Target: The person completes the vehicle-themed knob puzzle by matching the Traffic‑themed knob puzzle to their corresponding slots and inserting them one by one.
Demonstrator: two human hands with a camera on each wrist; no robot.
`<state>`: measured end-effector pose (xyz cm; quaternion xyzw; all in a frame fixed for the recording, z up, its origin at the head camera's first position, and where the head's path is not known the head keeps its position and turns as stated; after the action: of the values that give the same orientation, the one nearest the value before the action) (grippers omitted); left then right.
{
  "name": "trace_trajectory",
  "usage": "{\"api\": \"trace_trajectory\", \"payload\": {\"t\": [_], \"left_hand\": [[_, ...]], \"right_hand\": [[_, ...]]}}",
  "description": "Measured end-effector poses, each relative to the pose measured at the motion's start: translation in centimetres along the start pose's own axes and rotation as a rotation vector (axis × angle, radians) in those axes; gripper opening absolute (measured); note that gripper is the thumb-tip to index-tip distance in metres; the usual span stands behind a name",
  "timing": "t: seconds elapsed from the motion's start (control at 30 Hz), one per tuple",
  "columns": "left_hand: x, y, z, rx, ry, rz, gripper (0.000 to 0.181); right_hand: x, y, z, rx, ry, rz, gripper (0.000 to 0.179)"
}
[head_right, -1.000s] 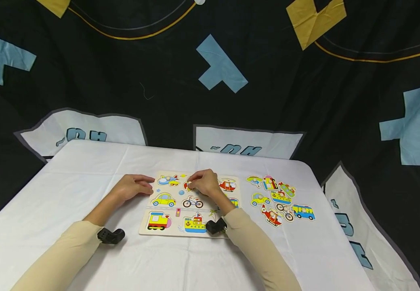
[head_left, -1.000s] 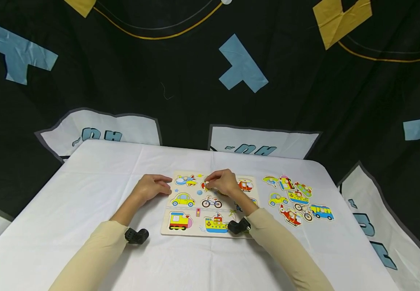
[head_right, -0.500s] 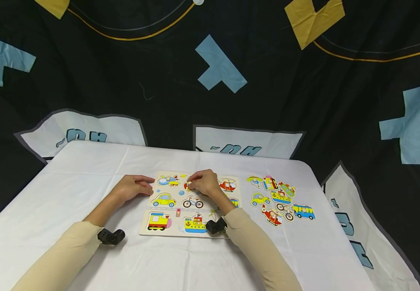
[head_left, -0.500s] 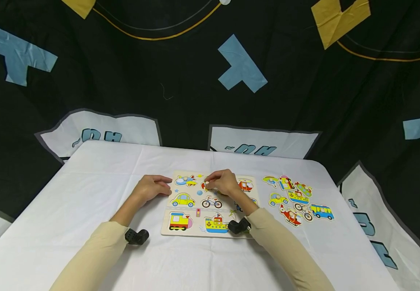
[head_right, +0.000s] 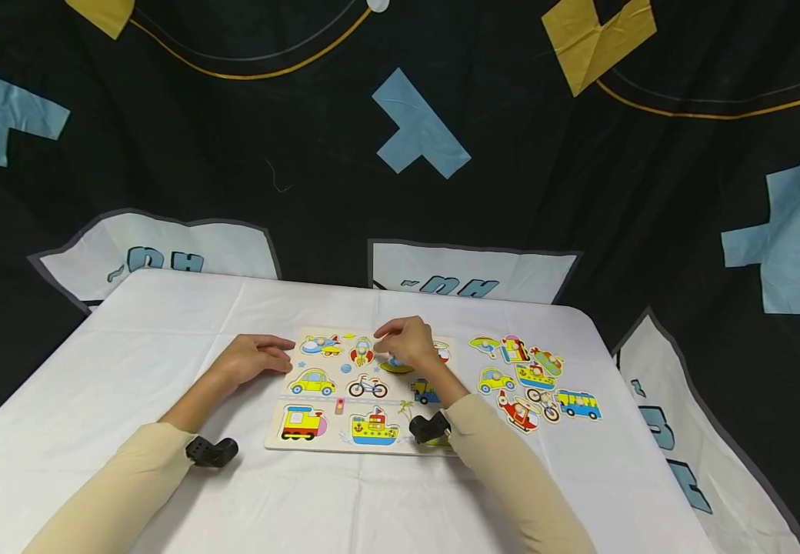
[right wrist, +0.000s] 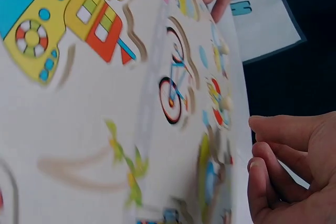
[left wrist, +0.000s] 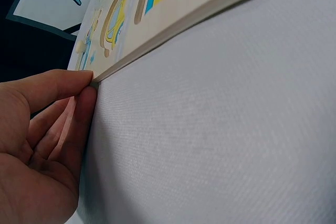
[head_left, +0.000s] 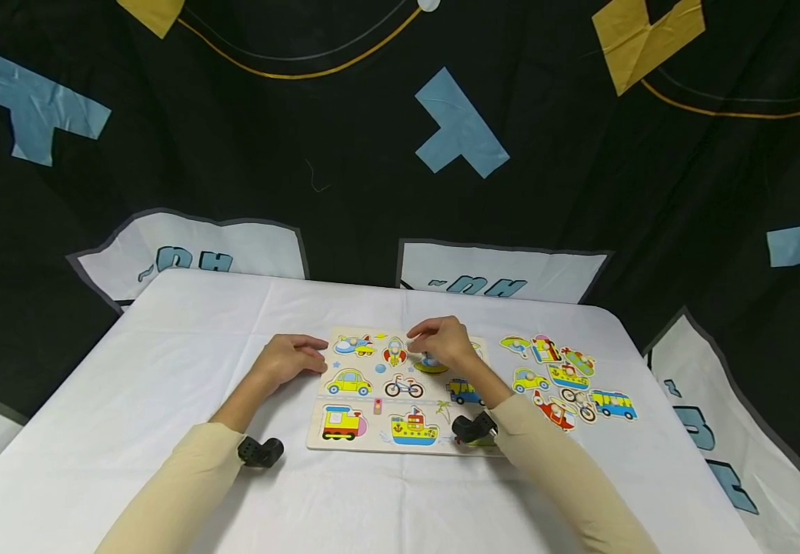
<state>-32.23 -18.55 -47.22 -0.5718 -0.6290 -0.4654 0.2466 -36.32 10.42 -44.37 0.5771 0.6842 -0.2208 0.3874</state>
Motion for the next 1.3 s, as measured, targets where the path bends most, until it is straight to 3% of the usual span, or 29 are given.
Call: {"api": "trace_trajectory", "payload": {"t": [0.47, 0.93, 1.3], "left_hand": [[-0.2, -0.2, 0.0, -0.004, 0.005, -0.020, 0.048], [-0.2, -0.2, 0.0, -0.008, 0.009, -0.020, 0.049], [-0.2, -0.3, 0.1, -0.014, 0.013, -0.025, 0.050]], "right_hand": [[1.1, 1.9, -4.8, 0.033, 0.018, 0.011, 0.023], [3.8, 3.9, -10.0, 0.100, -0.013, 0.043, 0.029], [6.8, 4.6, -13.1, 0.166, -0.036, 0.148, 0.035]]}}
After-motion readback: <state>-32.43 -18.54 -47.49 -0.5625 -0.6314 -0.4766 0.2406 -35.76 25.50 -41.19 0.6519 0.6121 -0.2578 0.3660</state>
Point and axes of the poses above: each hand's wrist, its own y-axis away from the middle knuckle, its own z-axis out of the palm, x = y × z, the point moved 6 cm from there along -y, towards the middle knuckle, and after that the axes turned 8 degrees about -x, right-handed, at the moved point
